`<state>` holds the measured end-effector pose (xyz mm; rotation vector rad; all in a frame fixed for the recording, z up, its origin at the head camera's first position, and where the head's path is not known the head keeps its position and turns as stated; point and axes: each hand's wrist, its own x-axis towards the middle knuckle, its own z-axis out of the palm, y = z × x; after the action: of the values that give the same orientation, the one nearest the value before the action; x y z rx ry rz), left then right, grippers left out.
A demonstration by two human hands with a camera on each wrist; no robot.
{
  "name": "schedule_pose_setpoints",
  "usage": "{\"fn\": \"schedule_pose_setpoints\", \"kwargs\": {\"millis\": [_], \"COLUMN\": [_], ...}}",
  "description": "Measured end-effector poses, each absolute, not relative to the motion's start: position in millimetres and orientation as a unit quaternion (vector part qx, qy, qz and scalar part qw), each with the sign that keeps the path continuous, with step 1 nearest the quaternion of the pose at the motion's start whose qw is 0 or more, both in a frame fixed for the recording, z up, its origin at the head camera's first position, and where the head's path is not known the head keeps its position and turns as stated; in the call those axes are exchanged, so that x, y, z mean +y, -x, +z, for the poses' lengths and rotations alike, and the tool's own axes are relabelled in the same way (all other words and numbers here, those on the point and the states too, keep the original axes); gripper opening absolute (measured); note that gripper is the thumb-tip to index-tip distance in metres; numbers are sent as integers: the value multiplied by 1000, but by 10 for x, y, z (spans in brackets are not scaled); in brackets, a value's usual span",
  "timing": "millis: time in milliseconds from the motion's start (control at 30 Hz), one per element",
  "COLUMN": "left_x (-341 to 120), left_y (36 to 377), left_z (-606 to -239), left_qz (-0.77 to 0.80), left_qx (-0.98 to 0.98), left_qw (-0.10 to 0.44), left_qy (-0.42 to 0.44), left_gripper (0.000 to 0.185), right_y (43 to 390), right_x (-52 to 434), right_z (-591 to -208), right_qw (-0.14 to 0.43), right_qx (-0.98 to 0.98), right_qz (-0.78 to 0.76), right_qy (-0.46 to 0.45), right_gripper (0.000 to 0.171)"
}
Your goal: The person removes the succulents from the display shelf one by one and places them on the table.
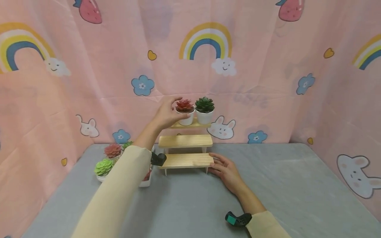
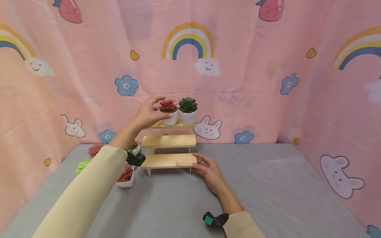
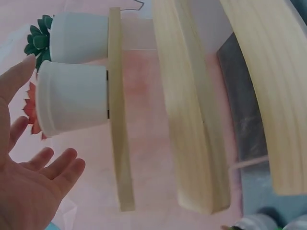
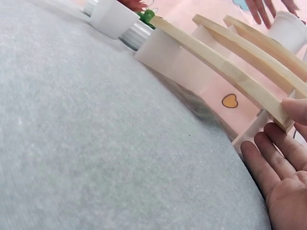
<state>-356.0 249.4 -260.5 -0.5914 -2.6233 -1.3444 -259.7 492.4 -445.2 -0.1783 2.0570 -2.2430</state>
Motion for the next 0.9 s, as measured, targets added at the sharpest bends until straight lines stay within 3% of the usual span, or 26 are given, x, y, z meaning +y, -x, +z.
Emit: {"fn": "schedule_pose_setpoints", "kwargs": {"millis": [233,567,900], "left_x": [2554,2597,2577], "left_y": [3617,3614,3538], "left_z": [-2762,-2860,-2834], "left_qz": [-490,-491,-481], "left_qx": [-847,-843,-845], "left_qw": [52,87,115], "left_qy": [199,202,204], "left_gripper": [76,56,54], "right_y": [2592,2595,2610], "right_x": [4927,4917,4938], "right_z": [-4464,-4479,-4484], "right_qw": [49,54,54], "right_qx": [673,666,663], "right_qz": [-735,-741,-743], "right_qy": [65,72,74], "right_gripper": [54,54,55]}}
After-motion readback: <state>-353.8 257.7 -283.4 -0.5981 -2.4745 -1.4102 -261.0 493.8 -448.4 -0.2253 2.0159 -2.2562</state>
